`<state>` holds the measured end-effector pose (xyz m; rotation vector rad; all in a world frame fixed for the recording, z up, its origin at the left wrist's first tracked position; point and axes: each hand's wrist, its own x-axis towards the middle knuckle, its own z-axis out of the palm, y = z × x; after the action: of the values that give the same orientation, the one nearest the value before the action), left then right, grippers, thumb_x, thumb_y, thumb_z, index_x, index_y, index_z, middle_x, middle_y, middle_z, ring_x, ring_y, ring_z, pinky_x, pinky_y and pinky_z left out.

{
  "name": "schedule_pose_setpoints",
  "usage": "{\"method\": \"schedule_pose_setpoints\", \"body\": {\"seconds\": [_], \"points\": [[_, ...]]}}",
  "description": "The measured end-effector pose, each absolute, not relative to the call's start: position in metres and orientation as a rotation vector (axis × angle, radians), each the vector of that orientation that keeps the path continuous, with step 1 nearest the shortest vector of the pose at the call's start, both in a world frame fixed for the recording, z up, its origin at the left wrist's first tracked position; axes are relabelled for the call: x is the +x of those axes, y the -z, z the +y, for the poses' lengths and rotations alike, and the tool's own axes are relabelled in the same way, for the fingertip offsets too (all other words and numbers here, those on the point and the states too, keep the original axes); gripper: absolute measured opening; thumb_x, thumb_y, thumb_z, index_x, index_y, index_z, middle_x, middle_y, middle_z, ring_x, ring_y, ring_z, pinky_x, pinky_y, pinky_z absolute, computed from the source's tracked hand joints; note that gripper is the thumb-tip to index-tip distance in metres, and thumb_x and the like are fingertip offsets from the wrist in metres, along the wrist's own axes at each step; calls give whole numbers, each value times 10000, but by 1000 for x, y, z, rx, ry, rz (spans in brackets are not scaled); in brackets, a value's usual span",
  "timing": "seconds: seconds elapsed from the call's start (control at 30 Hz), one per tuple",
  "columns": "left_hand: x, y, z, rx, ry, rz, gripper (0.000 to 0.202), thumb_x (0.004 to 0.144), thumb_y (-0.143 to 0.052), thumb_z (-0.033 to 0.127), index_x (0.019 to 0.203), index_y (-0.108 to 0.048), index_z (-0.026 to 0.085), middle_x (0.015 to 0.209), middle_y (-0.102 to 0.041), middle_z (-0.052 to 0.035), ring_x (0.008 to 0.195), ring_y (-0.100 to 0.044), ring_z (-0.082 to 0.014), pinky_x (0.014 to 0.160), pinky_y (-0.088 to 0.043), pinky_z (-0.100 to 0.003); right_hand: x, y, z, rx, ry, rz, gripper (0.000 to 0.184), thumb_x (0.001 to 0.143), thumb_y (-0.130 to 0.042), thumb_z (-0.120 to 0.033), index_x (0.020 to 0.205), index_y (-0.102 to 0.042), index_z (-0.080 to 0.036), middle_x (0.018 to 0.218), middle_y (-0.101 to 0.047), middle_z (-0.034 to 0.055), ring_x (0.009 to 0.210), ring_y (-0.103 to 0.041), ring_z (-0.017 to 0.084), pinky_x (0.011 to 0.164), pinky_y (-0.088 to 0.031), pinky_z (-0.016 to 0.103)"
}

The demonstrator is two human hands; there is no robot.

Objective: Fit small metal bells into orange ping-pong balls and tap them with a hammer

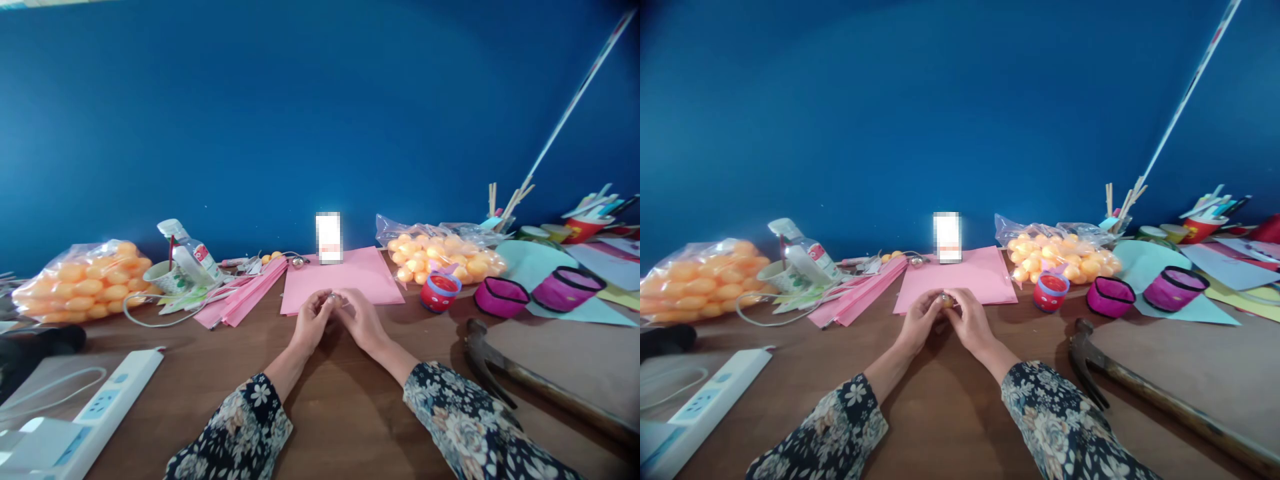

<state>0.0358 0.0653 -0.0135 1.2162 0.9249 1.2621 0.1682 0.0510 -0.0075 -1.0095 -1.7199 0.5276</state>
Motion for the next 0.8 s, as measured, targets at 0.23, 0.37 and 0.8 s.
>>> {"method": "schedule_pose_setpoints", "body": {"seconds": [0.23,0.37,0.8], "points": [[34,13,66,1262,-1252,948,424,728,-611,351,1084,-545,130,1001,-648,-120,858,-625,-191,725,-500,-287,167,10,53,-978,-467,-1774,310,785,-526,-131,1084,-537,-213,1066,-566,82,1010,-525,207,897,-428,372],[35,14,67,1258,-1276,967,395,716,-622,356,1035,-564,129,973,-657,-114,845,-631,-192,723,-505,-285,166,9,52,-1009,-479,-1771,284,786,-529,-143,1062,-542,-209,1042,-576,81,990,-536,207,867,-447,366],[36,11,62,1262,-1249,907,390,728,-594,398,1024,-589,144,979,-660,-105,866,-622,-203,709,-514,-291,170,11,52,-1041,-489,-1747,291,826,-484,-210,1116,-509,-218,1077,-592,76,983,-557,197,853,-460,356]]}}
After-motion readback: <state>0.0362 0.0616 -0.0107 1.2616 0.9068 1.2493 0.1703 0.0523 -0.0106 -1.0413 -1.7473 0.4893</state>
